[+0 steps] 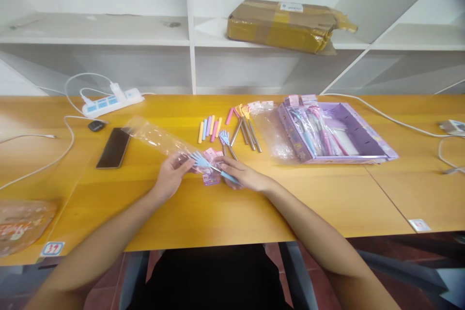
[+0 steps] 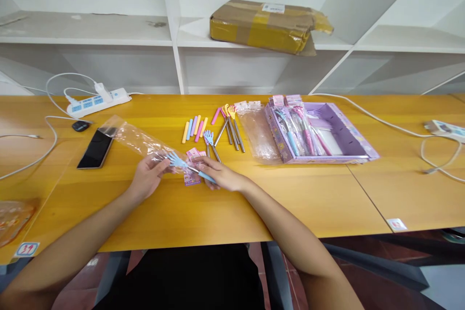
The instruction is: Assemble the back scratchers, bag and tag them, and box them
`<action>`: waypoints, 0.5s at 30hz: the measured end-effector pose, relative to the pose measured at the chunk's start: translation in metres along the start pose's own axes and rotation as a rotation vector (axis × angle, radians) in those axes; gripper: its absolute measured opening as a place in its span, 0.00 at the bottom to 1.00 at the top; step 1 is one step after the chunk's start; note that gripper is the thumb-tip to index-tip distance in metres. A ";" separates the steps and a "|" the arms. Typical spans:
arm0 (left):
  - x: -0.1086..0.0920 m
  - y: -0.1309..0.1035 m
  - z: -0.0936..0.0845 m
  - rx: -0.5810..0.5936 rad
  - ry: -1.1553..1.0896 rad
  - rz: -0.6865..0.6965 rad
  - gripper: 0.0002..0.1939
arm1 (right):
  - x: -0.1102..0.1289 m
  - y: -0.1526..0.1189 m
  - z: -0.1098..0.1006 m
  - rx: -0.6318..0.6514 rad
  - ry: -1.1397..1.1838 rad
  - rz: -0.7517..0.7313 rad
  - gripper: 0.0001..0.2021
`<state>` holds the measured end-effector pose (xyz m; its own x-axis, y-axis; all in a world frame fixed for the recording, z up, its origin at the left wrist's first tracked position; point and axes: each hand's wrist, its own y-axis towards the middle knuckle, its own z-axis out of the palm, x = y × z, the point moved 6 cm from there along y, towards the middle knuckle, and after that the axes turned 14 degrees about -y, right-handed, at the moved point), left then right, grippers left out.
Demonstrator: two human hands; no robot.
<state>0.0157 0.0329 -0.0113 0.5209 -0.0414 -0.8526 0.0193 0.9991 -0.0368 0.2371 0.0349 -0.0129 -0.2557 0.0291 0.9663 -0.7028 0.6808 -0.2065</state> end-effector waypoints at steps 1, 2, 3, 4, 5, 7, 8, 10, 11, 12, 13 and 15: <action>-0.007 0.003 -0.003 -0.047 -0.058 0.032 0.21 | 0.000 0.001 -0.003 -0.020 -0.004 -0.004 0.25; -0.013 0.006 -0.005 -0.089 -0.107 0.056 0.21 | 0.000 0.001 -0.007 -0.044 -0.012 -0.012 0.24; -0.019 0.009 -0.007 -0.121 -0.141 0.072 0.22 | -0.001 0.002 -0.010 -0.070 -0.020 -0.024 0.23; -0.023 0.012 -0.009 -0.145 -0.162 0.082 0.22 | -0.001 0.002 -0.013 -0.096 -0.023 -0.038 0.22; -0.027 0.014 -0.010 -0.157 -0.176 0.087 0.21 | -0.001 0.003 -0.014 -0.117 -0.023 -0.055 0.21; -0.030 0.016 -0.011 -0.158 -0.199 0.092 0.21 | 0.000 0.003 -0.016 -0.132 -0.016 -0.093 0.20; -0.029 0.017 -0.011 -0.152 -0.211 0.091 0.20 | 0.000 0.003 -0.015 -0.124 -0.014 -0.107 0.21; -0.023 0.015 -0.010 -0.138 -0.218 0.077 0.20 | 0.001 0.004 -0.012 -0.099 -0.023 -0.119 0.21; -0.018 0.013 -0.010 -0.133 -0.205 0.062 0.20 | 0.002 0.004 -0.011 -0.090 -0.033 -0.115 0.22; -0.013 0.011 -0.009 -0.130 -0.180 0.042 0.20 | 0.002 0.004 -0.010 -0.085 -0.043 -0.108 0.23; -0.008 0.009 -0.008 -0.123 -0.145 0.018 0.20 | 0.002 0.004 -0.009 -0.083 -0.050 -0.101 0.24; 0.001 0.004 -0.004 -0.095 -0.070 -0.033 0.22 | 0.002 0.004 -0.008 -0.080 -0.063 -0.090 0.26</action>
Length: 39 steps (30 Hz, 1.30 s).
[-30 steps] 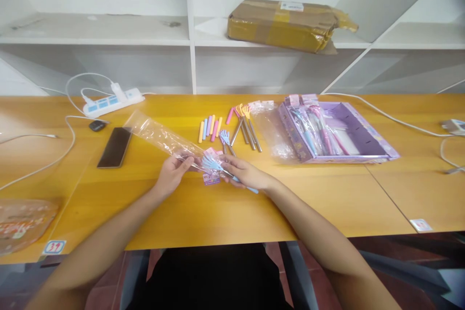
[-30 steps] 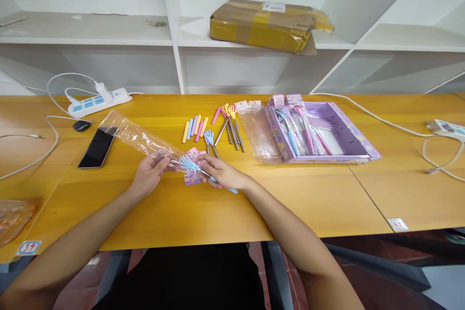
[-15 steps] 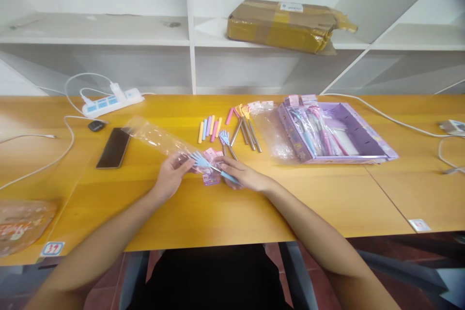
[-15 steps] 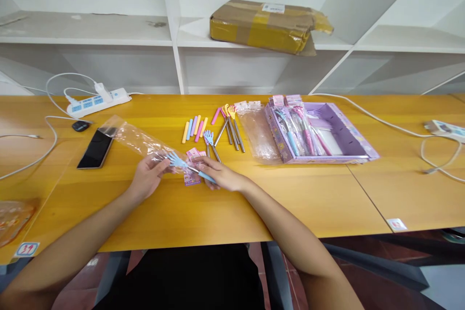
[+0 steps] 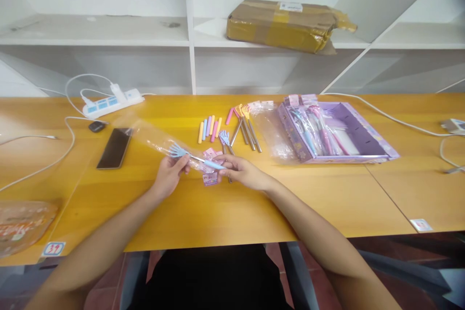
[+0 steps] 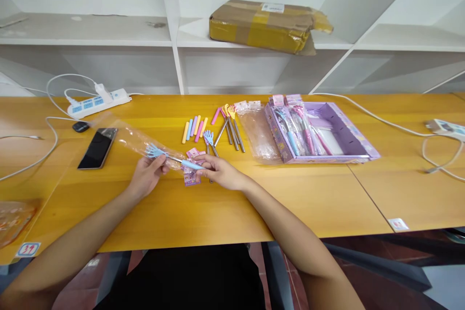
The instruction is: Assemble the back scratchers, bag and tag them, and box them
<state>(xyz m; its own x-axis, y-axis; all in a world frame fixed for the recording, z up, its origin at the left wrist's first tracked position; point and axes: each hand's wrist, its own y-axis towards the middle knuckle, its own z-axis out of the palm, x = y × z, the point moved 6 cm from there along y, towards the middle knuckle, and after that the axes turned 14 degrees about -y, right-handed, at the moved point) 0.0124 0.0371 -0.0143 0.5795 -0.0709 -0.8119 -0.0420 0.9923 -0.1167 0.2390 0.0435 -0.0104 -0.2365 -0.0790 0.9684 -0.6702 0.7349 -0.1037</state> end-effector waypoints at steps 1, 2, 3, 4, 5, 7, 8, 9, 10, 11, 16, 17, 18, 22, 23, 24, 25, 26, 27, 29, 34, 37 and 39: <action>0.004 -0.002 0.001 0.012 0.030 -0.023 0.22 | 0.000 0.000 0.001 0.006 -0.004 0.001 0.26; 0.006 -0.003 0.002 0.020 0.046 -0.040 0.22 | 0.001 0.000 0.002 0.014 -0.005 -0.003 0.27; 0.007 -0.004 0.003 0.020 0.048 -0.048 0.22 | 0.001 0.000 0.003 0.020 -0.002 -0.007 0.27; 0.006 -0.003 0.003 0.009 0.034 -0.043 0.22 | 0.001 0.000 0.003 0.020 0.005 -0.012 0.27; 0.003 -0.002 0.001 -0.009 0.010 -0.029 0.21 | 0.002 0.000 0.002 0.013 0.017 -0.016 0.26; -0.004 0.002 -0.003 -0.047 -0.049 0.012 0.19 | 0.001 0.000 0.000 -0.006 0.052 -0.020 0.25; -0.008 0.005 -0.005 -0.060 -0.077 0.031 0.18 | 0.001 0.000 -0.002 -0.016 0.071 -0.021 0.24; -0.011 0.008 -0.007 -0.068 -0.100 0.044 0.17 | 0.001 0.000 -0.003 -0.027 0.090 -0.023 0.23; -0.014 0.010 -0.009 -0.072 -0.117 0.049 0.16 | 0.000 0.000 -0.005 -0.037 0.109 -0.027 0.22; -0.016 0.012 -0.010 -0.072 -0.127 0.049 0.15 | 0.000 0.000 -0.006 -0.043 0.127 -0.030 0.21; -0.016 0.011 -0.008 -0.031 -0.107 0.011 0.15 | -0.001 0.001 -0.007 -0.036 0.162 -0.023 0.18; -0.014 0.009 -0.007 -0.014 -0.087 -0.008 0.16 | 0.000 0.002 -0.006 -0.034 0.154 -0.022 0.18; -0.012 0.007 -0.004 0.007 -0.061 -0.034 0.17 | 0.000 0.002 -0.006 -0.032 0.142 -0.024 0.19; 0.000 -0.002 0.005 0.162 0.085 -0.145 0.20 | -0.002 0.003 -0.003 -0.017 0.114 -0.029 0.22; 0.003 -0.004 0.007 0.205 0.125 -0.153 0.21 | -0.003 0.004 -0.002 -0.016 0.121 -0.031 0.23; 0.005 -0.005 0.008 0.244 0.164 -0.154 0.20 | -0.004 0.004 -0.002 -0.014 0.128 -0.034 0.24; 0.007 -0.006 0.009 0.276 0.200 -0.153 0.20 | -0.004 0.004 -0.001 -0.006 0.137 -0.037 0.25; 0.009 -0.007 0.009 0.301 0.232 -0.151 0.19 | -0.004 0.004 -0.001 0.008 0.146 -0.037 0.26; 0.011 -0.007 0.009 0.324 0.258 -0.154 0.19 | -0.003 0.004 0.001 0.032 0.153 -0.033 0.27; 0.014 -0.008 0.009 0.365 0.292 -0.169 0.17 | -0.001 0.002 0.003 0.088 0.165 -0.019 0.28; 0.013 -0.010 0.013 0.450 0.351 -0.175 0.16 | 0.006 -0.002 0.006 0.148 0.117 -0.015 0.26; 0.009 -0.012 0.016 0.470 0.383 -0.146 0.15 | 0.008 -0.004 0.007 0.172 0.094 -0.036 0.25; 0.004 -0.012 0.018 0.453 0.405 -0.115 0.15 | 0.008 -0.005 0.007 0.184 0.086 -0.049 0.23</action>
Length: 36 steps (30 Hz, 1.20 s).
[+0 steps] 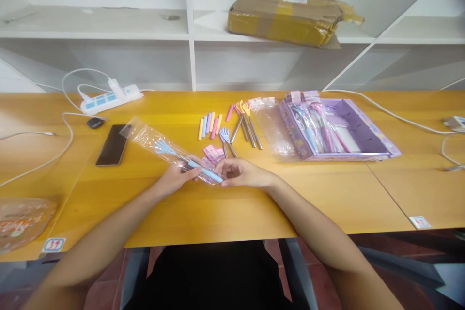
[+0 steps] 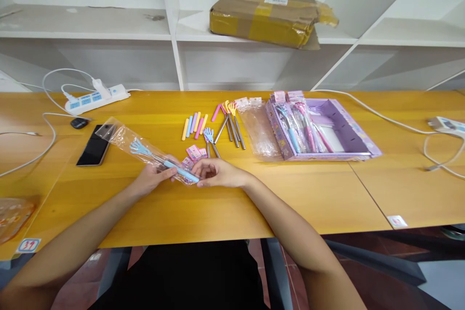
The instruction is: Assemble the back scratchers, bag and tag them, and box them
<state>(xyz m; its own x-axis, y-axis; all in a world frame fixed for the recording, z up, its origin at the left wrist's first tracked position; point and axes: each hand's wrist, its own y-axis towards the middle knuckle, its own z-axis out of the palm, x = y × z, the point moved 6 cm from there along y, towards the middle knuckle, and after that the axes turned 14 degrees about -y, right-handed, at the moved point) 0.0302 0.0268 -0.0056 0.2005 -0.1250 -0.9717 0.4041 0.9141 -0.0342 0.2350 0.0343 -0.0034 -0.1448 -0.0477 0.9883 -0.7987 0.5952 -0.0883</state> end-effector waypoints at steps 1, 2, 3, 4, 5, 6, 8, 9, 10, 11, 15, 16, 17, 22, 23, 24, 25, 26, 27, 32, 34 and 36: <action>-0.002 0.000 0.000 -0.014 0.010 0.007 0.16 | 0.000 -0.001 0.000 0.004 -0.001 -0.006 0.21; -0.004 0.000 0.000 -0.024 0.018 0.010 0.16 | 0.001 -0.001 0.000 0.007 0.001 -0.012 0.20; -0.006 0.000 0.000 -0.030 0.024 0.009 0.16 | 0.001 -0.002 -0.001 0.008 0.002 -0.018 0.19; -0.006 0.000 0.000 -0.033 0.028 0.006 0.16 | 0.001 -0.002 -0.001 0.009 0.001 -0.024 0.19; -0.007 0.000 0.000 -0.035 0.029 0.005 0.16 | 0.002 -0.002 -0.001 0.010 -0.002 -0.032 0.18; -0.007 0.000 0.000 -0.038 0.030 0.005 0.17 | 0.003 -0.002 -0.001 0.008 -0.009 -0.040 0.17; -0.006 0.001 -0.001 -0.043 0.032 0.004 0.16 | 0.003 -0.002 0.000 -0.008 -0.033 -0.050 0.17; -0.005 0.001 -0.001 -0.046 0.032 0.001 0.16 | 0.003 -0.002 0.000 -0.021 -0.048 -0.052 0.17; -0.004 0.001 -0.001 -0.048 0.030 -0.006 0.16 | 0.003 -0.001 0.000 -0.038 -0.068 -0.050 0.17; -0.003 0.001 0.000 -0.048 0.026 -0.014 0.17 | 0.002 0.000 0.000 -0.063 -0.098 -0.047 0.18; 0.001 0.000 0.005 -0.032 -0.011 -0.035 0.18 | 0.001 0.001 0.000 -0.198 -0.285 -0.059 0.16; 0.003 0.000 0.007 -0.024 -0.006 -0.039 0.18 | 0.001 0.002 0.001 -0.223 -0.329 -0.071 0.16; 0.006 -0.001 0.008 -0.016 0.008 -0.045 0.17 | 0.001 0.002 0.002 -0.242 -0.364 -0.085 0.15; 0.018 -0.005 0.007 0.002 0.073 -0.081 0.15 | 0.002 0.004 0.008 -0.262 -0.466 -0.127 0.14; 0.019 -0.005 0.007 0.003 0.074 -0.084 0.15 | 0.002 0.004 0.009 -0.260 -0.473 -0.132 0.14; 0.019 -0.004 0.006 0.002 0.070 -0.084 0.15 | 0.003 0.004 0.009 -0.258 -0.471 -0.134 0.14; 0.018 -0.003 0.006 -0.004 0.056 -0.082 0.15 | 0.003 0.003 0.009 -0.259 -0.462 -0.132 0.15; 0.017 -0.002 0.005 -0.015 0.029 -0.077 0.16 | 0.003 0.003 0.008 -0.261 -0.443 -0.129 0.15; 0.016 -0.001 0.004 -0.029 -0.010 -0.069 0.16 | 0.003 0.002 0.007 -0.265 -0.415 -0.125 0.16; 0.014 0.000 -0.003 -0.150 -0.239 -0.095 0.15 | 0.004 -0.003 -0.002 -0.338 -0.343 -0.188 0.16; 0.015 0.000 -0.004 -0.180 -0.303 -0.125 0.15 | 0.007 -0.004 -0.004 -0.378 -0.451 -0.247 0.17; 0.015 -0.001 -0.003 -0.179 -0.333 -0.128 0.16 | 0.011 -0.006 -0.003 -0.386 -0.574 -0.312 0.19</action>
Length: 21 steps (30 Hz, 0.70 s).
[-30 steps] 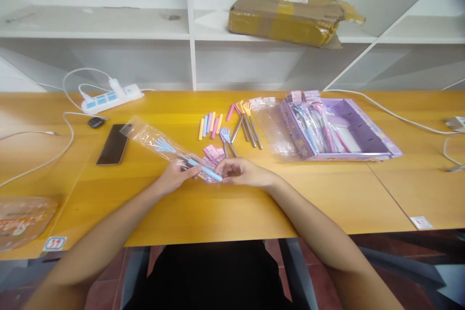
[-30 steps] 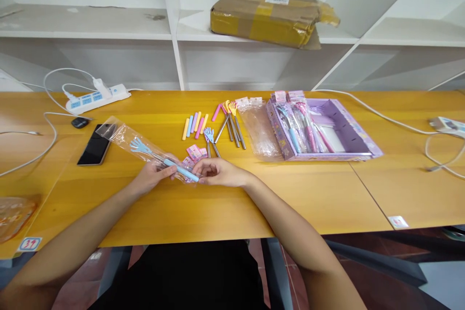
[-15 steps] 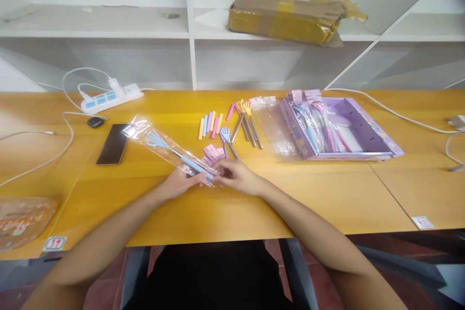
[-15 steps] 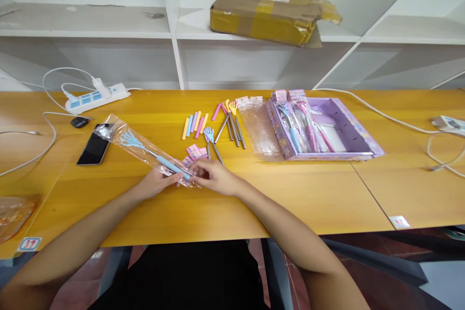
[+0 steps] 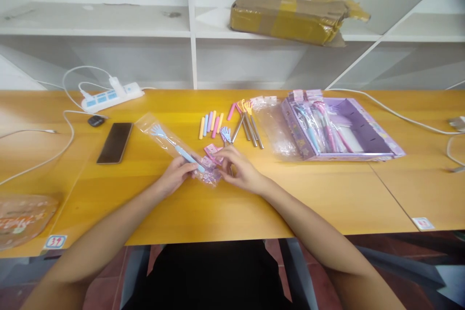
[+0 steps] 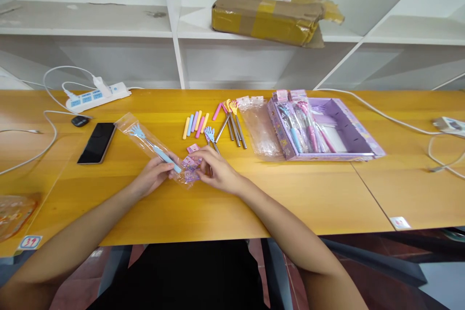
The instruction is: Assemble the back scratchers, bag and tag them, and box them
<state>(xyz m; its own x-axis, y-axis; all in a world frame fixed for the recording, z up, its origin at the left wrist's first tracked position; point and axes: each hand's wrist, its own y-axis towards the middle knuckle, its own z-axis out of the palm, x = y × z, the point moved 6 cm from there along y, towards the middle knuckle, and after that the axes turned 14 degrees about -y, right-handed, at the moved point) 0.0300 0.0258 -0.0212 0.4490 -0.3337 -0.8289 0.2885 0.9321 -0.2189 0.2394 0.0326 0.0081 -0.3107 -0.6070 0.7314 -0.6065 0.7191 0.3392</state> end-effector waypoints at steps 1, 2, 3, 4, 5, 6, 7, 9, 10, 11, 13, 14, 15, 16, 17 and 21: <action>0.000 0.000 0.000 0.004 0.005 0.003 0.16 | 0.003 0.000 0.000 -0.004 -0.037 -0.045 0.19; 0.001 0.000 0.000 0.008 0.022 0.004 0.16 | 0.007 0.000 -0.001 -0.010 -0.059 -0.095 0.17; 0.002 0.001 0.000 0.010 0.049 0.004 0.17 | 0.011 0.000 -0.001 -0.023 -0.073 -0.146 0.14; 0.003 0.001 -0.001 0.011 0.081 0.002 0.17 | 0.016 0.000 -0.002 -0.045 -0.081 -0.196 0.10; 0.004 0.001 -0.002 0.014 0.113 -0.003 0.18 | 0.019 0.000 -0.004 -0.068 -0.085 -0.237 0.07; 0.006 0.001 -0.002 0.021 0.141 -0.009 0.18 | 0.022 0.000 -0.005 -0.092 -0.083 -0.264 0.05; 0.007 0.002 -0.002 0.030 0.164 -0.014 0.19 | 0.024 0.000 -0.007 -0.112 -0.076 -0.276 0.04; 0.009 0.002 -0.001 0.052 0.199 -0.022 0.21 | 0.026 0.001 -0.010 -0.137 -0.064 -0.271 0.04; 0.009 0.002 0.000 0.071 0.219 -0.031 0.22 | 0.026 0.002 -0.011 -0.143 -0.061 -0.261 0.04; 0.009 0.001 0.002 0.092 0.242 -0.039 0.22 | 0.026 0.002 -0.012 -0.146 -0.058 -0.250 0.03; 0.009 0.000 0.006 0.134 0.290 -0.049 0.23 | 0.026 0.003 -0.012 -0.148 -0.050 -0.233 0.03; 0.009 -0.001 0.009 0.155 0.308 -0.050 0.23 | 0.026 0.004 -0.012 -0.148 -0.044 -0.223 0.02; 0.009 -0.002 0.011 0.177 0.319 -0.053 0.24 | 0.026 0.005 -0.012 -0.147 -0.039 -0.212 0.02; 0.009 -0.003 0.014 0.201 0.326 -0.058 0.24 | 0.026 0.005 -0.011 -0.144 -0.035 -0.200 0.02; 0.009 -0.004 0.016 0.224 0.328 -0.063 0.24 | 0.025 0.006 -0.010 -0.142 -0.036 -0.189 0.02; 0.012 -0.007 0.024 0.313 0.286 -0.092 0.24 | 0.020 0.005 -0.004 -0.107 -0.037 -0.135 0.04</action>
<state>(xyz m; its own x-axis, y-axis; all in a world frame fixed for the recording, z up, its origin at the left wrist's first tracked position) 0.0533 0.0116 -0.0171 0.1694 -0.3196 -0.9323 0.5789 0.7978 -0.1683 0.2331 0.0258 0.0273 -0.2591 -0.7112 0.6535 -0.5636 0.6608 0.4957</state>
